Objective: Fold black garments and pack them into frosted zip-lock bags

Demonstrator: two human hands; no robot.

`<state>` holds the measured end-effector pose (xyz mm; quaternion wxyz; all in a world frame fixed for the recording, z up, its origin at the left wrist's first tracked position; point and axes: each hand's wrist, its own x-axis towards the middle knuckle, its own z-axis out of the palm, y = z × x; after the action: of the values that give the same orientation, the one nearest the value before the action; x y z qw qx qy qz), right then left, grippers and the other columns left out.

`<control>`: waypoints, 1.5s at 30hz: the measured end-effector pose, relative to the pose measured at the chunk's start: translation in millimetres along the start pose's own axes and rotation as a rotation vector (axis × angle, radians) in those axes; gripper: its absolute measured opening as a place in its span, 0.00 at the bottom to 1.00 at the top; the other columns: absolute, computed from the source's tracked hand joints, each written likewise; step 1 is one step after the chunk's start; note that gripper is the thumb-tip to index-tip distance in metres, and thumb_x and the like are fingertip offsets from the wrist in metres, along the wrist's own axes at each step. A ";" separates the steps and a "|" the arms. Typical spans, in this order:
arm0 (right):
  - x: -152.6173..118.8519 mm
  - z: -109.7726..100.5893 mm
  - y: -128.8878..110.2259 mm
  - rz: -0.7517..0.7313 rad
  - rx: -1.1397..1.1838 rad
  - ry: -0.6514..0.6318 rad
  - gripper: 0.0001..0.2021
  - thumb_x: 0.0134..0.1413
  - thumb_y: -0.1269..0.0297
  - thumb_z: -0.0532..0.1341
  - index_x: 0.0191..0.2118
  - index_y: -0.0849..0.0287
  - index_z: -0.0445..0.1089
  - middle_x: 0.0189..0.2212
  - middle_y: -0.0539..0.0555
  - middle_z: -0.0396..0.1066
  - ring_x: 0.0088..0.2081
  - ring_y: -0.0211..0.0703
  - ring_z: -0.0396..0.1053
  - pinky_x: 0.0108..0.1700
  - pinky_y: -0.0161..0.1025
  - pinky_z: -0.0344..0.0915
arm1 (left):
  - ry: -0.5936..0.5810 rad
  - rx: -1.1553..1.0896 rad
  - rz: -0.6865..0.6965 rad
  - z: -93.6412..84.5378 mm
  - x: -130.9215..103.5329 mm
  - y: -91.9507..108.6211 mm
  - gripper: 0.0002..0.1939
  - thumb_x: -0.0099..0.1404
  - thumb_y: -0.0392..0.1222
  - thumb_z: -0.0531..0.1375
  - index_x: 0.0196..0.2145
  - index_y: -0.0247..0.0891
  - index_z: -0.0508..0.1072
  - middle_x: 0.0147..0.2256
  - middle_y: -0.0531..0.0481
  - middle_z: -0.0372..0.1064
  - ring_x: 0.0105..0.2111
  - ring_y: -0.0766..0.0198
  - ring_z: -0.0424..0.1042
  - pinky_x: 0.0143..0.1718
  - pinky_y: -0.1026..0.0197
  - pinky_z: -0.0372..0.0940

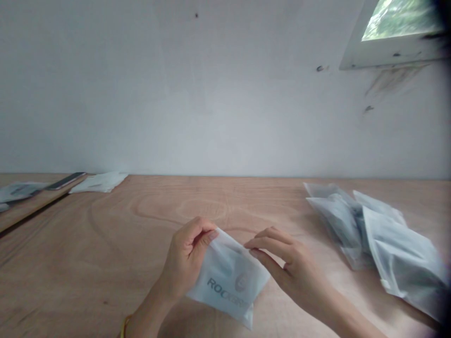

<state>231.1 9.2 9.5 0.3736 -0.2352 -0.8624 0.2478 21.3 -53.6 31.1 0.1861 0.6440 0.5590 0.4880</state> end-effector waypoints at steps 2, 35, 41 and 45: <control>-0.6 0.7 -1.9 -0.029 -0.005 -0.011 0.10 0.63 0.69 0.54 0.39 0.53 0.73 0.33 0.52 0.74 0.35 0.41 0.70 0.37 0.38 0.67 | 0.012 0.010 -0.002 0.6 -0.7 0.2 0.11 0.69 0.42 0.53 0.31 0.39 0.71 0.30 0.53 0.69 0.31 0.65 0.68 0.33 0.66 0.60; -2.1 52.8 52.0 0.500 0.698 -0.080 0.17 0.41 0.55 0.69 0.37 0.59 0.75 0.26 0.51 0.73 0.26 0.41 0.69 0.29 0.39 0.69 | 0.184 -0.441 -0.612 44.0 -29.0 -59.5 0.20 0.51 0.46 0.65 0.40 0.35 0.67 0.33 0.45 0.74 0.31 0.58 0.75 0.32 0.59 0.68; -6.9 -4.9 93.8 0.643 0.558 0.007 0.22 0.52 0.53 0.62 0.50 0.60 0.69 0.34 0.56 0.72 0.22 0.34 0.68 0.20 0.31 0.64 | 0.408 -0.020 -0.568 -74.8 -10.0 -107.1 0.17 0.47 0.47 0.64 0.34 0.38 0.69 0.32 0.49 0.72 0.33 0.58 0.73 0.35 0.58 0.68; -11.5 -33.1 114.3 0.659 0.364 0.131 0.28 0.51 0.53 0.62 0.58 0.55 0.61 0.51 0.62 0.66 0.35 0.44 0.73 0.30 0.39 0.72 | 0.509 0.320 -0.543 -143.7 -4.3 -124.0 0.15 0.45 0.40 0.64 0.34 0.38 0.72 0.36 0.44 0.72 0.45 0.42 0.70 0.48 0.42 0.62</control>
<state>288.5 98.4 -45.7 0.3641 -0.4450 -0.6568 0.4879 -165.2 -63.5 -2.8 0.0614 0.3524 0.8060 0.4716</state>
